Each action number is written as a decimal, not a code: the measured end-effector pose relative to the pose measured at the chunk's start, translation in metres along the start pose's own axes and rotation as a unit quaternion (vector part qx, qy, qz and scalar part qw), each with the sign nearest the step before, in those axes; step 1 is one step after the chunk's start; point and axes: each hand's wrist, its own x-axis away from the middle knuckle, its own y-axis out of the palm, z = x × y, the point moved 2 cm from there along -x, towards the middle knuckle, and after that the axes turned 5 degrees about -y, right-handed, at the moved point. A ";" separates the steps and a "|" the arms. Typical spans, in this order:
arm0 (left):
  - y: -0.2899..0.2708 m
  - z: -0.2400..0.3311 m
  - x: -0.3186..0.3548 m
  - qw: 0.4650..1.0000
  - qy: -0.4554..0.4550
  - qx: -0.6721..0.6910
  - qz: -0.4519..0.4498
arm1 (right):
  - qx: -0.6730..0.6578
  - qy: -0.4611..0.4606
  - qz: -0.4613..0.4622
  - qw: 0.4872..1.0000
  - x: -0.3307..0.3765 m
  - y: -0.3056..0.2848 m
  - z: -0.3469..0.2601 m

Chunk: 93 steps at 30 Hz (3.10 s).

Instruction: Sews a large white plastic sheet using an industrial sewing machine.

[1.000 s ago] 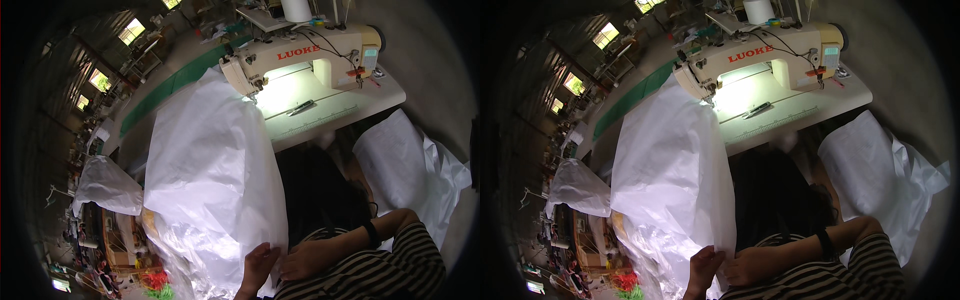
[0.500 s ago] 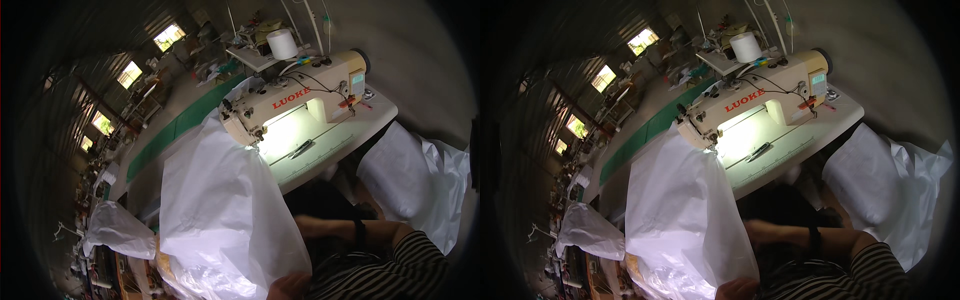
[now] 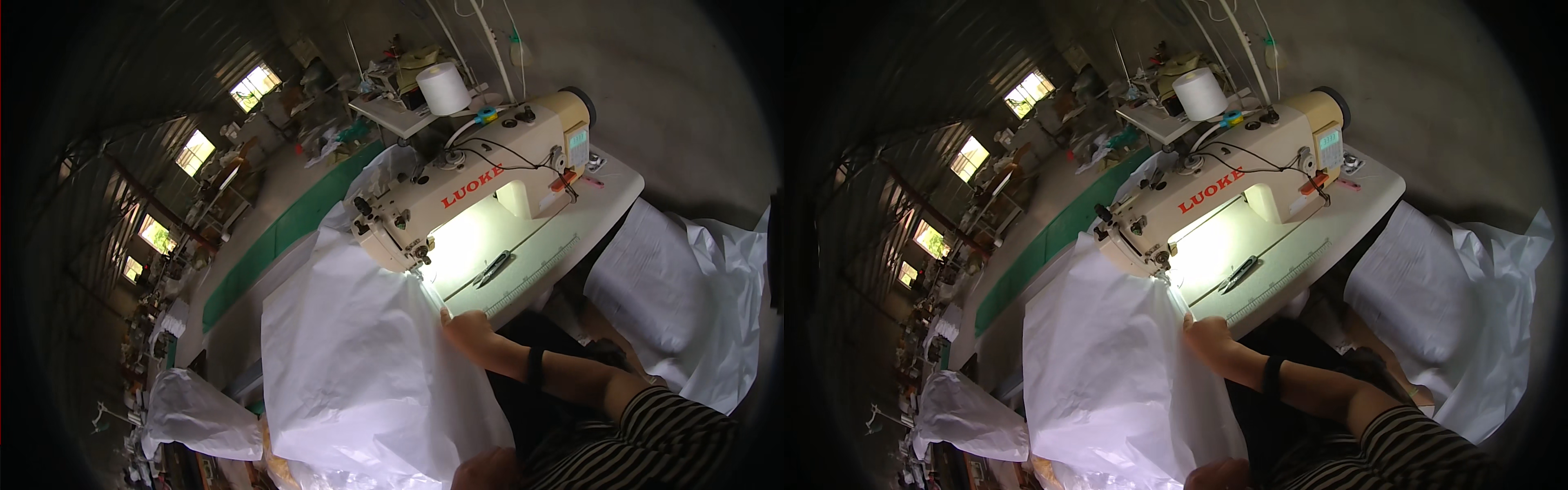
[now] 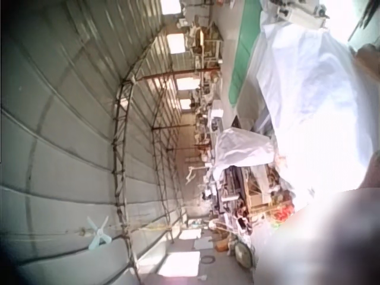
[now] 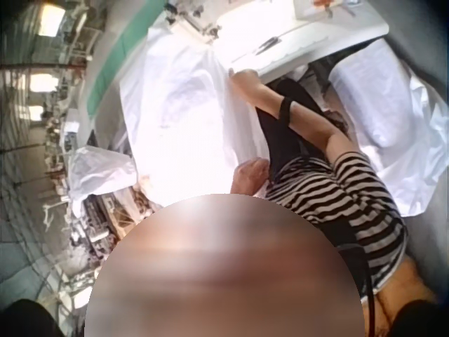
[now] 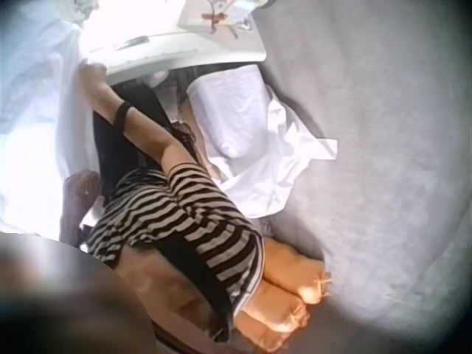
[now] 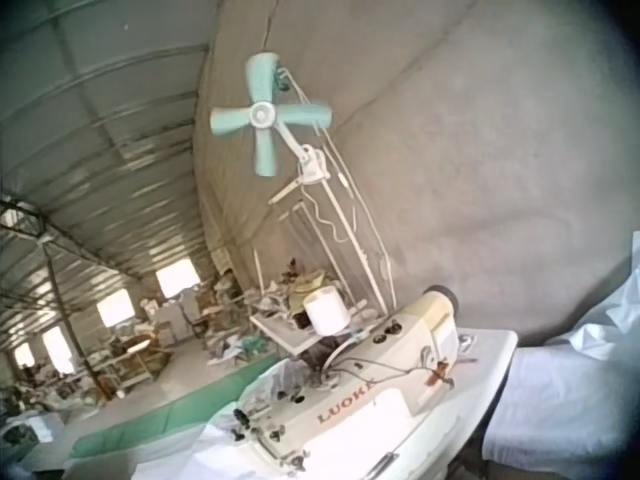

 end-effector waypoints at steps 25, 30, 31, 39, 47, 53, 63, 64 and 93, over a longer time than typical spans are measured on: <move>0.110 -0.181 0.053 0.882 -0.403 0.077 0.234 | -0.231 -0.028 0.055 0.971 0.099 0.008 0.017; 0.155 -0.225 0.049 0.894 -0.434 0.030 0.112 | -0.434 -0.024 0.091 0.896 0.122 -0.005 0.012; 0.156 -0.226 0.047 0.876 -0.451 0.077 0.150 | -0.431 -0.022 0.085 0.898 0.132 -0.011 0.013; 0.161 -0.212 0.069 0.867 -0.411 0.124 0.255 | -0.521 0.100 0.088 0.843 0.116 -0.007 0.028; 0.149 -0.205 0.076 0.676 -0.362 0.436 0.472 | -0.402 0.063 0.095 0.909 0.092 -0.011 0.015; 0.039 -0.145 0.096 0.746 -0.347 0.246 0.513 | -0.132 -0.030 0.077 0.988 0.092 -0.033 -0.008; -0.037 -0.195 0.003 0.800 -0.178 0.133 0.558 | -0.120 -0.060 0.035 0.990 0.032 -0.013 0.001; -0.045 -0.191 -0.007 0.822 -0.156 0.143 0.529 | -0.106 -0.053 0.050 0.992 0.021 -0.012 0.002; -0.098 -0.235 -0.148 0.865 -0.162 0.063 0.471 | -0.034 0.004 0.074 0.997 -0.049 0.021 0.010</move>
